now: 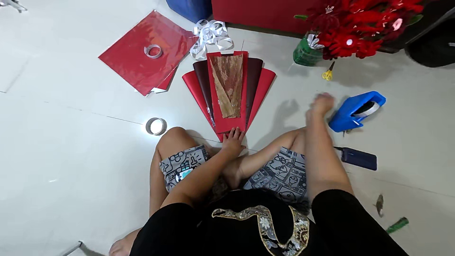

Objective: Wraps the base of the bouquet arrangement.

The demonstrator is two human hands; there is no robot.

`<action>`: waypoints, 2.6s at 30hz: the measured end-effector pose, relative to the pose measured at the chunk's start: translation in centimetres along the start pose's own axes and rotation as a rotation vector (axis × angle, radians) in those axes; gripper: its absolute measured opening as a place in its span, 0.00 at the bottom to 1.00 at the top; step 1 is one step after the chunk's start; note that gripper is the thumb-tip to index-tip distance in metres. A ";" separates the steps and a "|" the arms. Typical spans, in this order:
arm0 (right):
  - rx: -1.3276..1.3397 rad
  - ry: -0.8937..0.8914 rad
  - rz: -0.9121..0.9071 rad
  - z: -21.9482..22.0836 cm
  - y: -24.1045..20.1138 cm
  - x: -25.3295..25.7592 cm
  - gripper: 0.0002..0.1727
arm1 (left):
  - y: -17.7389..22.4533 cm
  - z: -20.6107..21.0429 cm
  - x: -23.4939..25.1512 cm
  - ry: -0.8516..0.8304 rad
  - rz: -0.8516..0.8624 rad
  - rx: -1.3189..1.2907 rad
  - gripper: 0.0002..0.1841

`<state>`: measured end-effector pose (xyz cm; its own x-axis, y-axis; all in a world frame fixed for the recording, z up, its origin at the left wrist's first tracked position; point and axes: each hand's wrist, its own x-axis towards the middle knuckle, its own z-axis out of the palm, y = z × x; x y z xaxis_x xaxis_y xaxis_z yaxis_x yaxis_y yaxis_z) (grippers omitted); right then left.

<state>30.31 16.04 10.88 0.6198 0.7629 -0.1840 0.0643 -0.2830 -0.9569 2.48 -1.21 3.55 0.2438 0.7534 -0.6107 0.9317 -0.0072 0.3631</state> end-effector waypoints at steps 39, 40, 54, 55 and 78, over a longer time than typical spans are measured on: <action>-0.155 -0.398 0.508 11.6 7.6 -5.6 0.09 | -0.4 0.2 0.2 0.033 0.065 0.055 0.38; -0.156 -0.398 0.501 11.6 7.7 -5.7 0.09 | -0.4 0.3 0.2 0.036 0.066 0.060 0.38; -0.285 -0.500 0.555 10.7 8.0 -10.0 0.11 | -0.3 0.0 0.1 0.037 0.049 0.067 0.38; -0.310 -0.510 0.566 10.6 8.0 -11.1 0.11 | -0.4 0.0 0.1 0.042 0.052 0.062 0.38; -0.556 -0.577 0.427 9.9 9.5 -14.2 0.10 | -0.6 0.0 0.1 0.061 0.070 0.064 0.38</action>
<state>14.37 8.30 2.21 0.1987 0.6593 -0.7251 0.3804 -0.7338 -0.5629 1.93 -1.09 3.25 0.2939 0.7880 -0.5410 0.9289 -0.1019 0.3561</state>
